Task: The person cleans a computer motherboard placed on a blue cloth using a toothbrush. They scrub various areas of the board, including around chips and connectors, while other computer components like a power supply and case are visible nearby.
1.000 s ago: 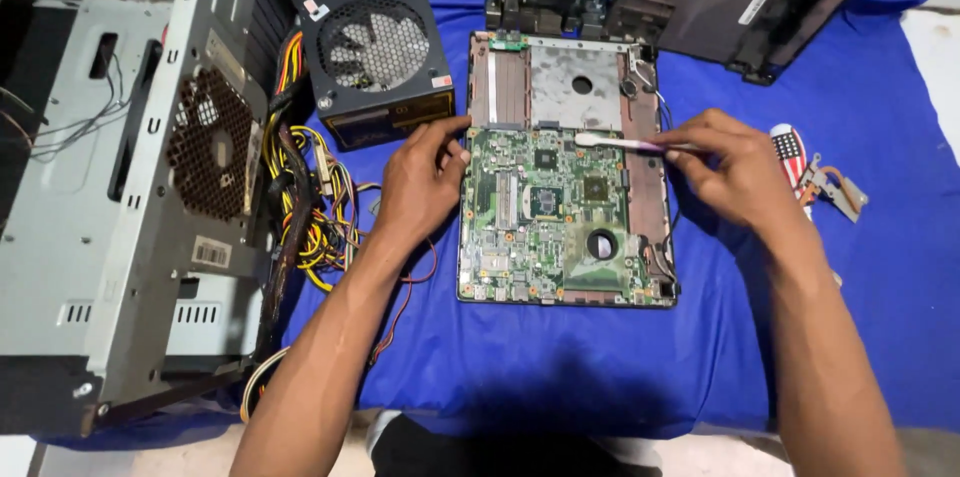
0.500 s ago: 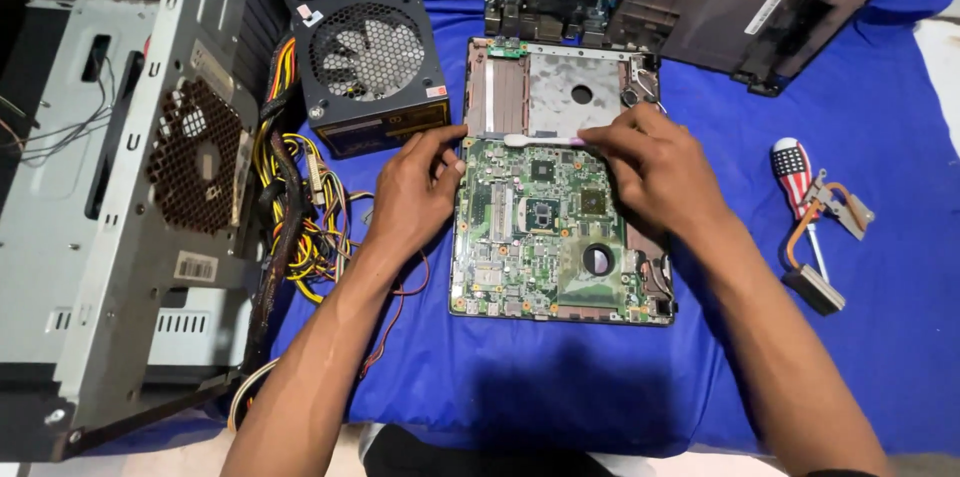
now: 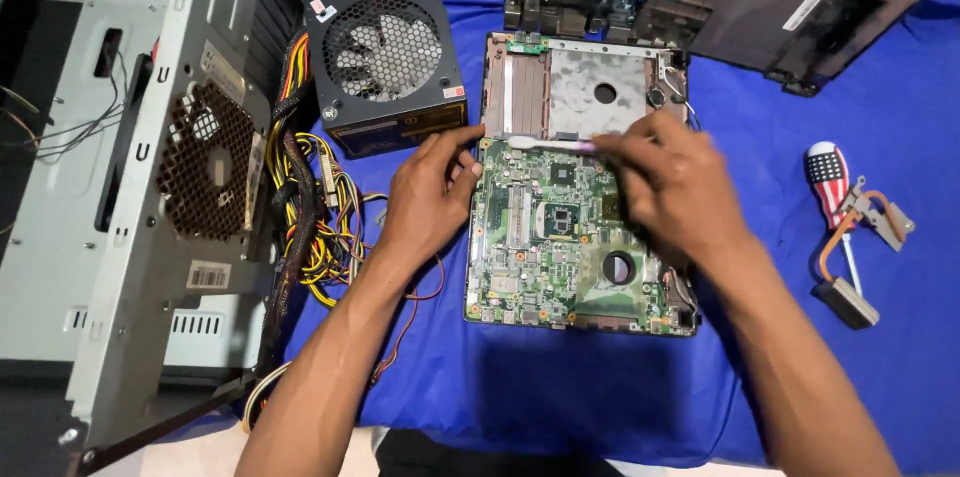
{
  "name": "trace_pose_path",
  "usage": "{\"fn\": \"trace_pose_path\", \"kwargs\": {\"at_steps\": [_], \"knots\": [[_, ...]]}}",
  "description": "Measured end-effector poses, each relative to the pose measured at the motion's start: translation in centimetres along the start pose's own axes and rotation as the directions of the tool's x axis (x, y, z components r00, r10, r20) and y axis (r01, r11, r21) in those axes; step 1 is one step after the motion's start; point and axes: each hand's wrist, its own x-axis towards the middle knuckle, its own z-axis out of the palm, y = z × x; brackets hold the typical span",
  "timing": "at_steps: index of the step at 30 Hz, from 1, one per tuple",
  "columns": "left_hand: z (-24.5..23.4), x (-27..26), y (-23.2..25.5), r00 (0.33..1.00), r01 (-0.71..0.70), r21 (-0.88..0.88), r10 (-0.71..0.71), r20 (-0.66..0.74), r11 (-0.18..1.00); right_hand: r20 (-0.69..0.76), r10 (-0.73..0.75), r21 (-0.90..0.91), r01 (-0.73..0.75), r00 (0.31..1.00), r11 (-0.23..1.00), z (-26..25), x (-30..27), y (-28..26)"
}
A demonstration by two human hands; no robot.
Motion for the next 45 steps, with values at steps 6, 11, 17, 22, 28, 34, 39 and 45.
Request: {"fn": "trace_pose_path", "kwargs": {"at_steps": [6,11,17,22,28,34,39,45], "knots": [[0.5,0.0,-0.9,0.998,-0.051,0.011,0.051,-0.032,0.999,-0.067,-0.096,-0.06,0.092,0.993,0.994,2.7,-0.7,-0.3],[0.1,-0.1,-0.4,0.999,-0.04,0.0,0.04,-0.002,0.999,-0.046,-0.05,-0.005,0.049,0.998,0.999,-0.2,-0.2,1.1],[0.3,-0.5,-0.5,0.999,-0.044,0.025,0.043,0.016,0.999,0.02,-0.026,0.064,0.024,0.999,0.998,-4.1,-2.0,4.0],[0.0,-0.2,-0.1,0.999,-0.017,0.022,0.016,0.033,1.0,0.034,0.018,0.08,-0.021,0.999,0.997,-4.4,-2.2,4.0],[0.3,-0.3,-0.1,0.999,-0.033,0.026,0.032,0.024,0.999,-0.061,0.078,0.126,-0.069,0.995,0.99,-4.4,-2.5,4.3],[0.0,-0.1,0.2,0.999,-0.027,0.029,0.026,0.039,0.999,-0.088,0.014,0.035,-0.011,0.996,0.999,-4.2,-2.3,4.6],[-0.1,-0.2,0.2,0.999,-0.01,0.035,0.008,0.049,0.999,-0.041,0.047,0.101,-0.043,0.998,0.994,-4.2,-2.1,3.5],[0.0,-0.2,-0.1,0.999,-0.038,0.016,0.037,0.031,0.999,-0.021,0.108,0.038,-0.107,0.994,0.993,-5.1,-2.9,5.1]]}}
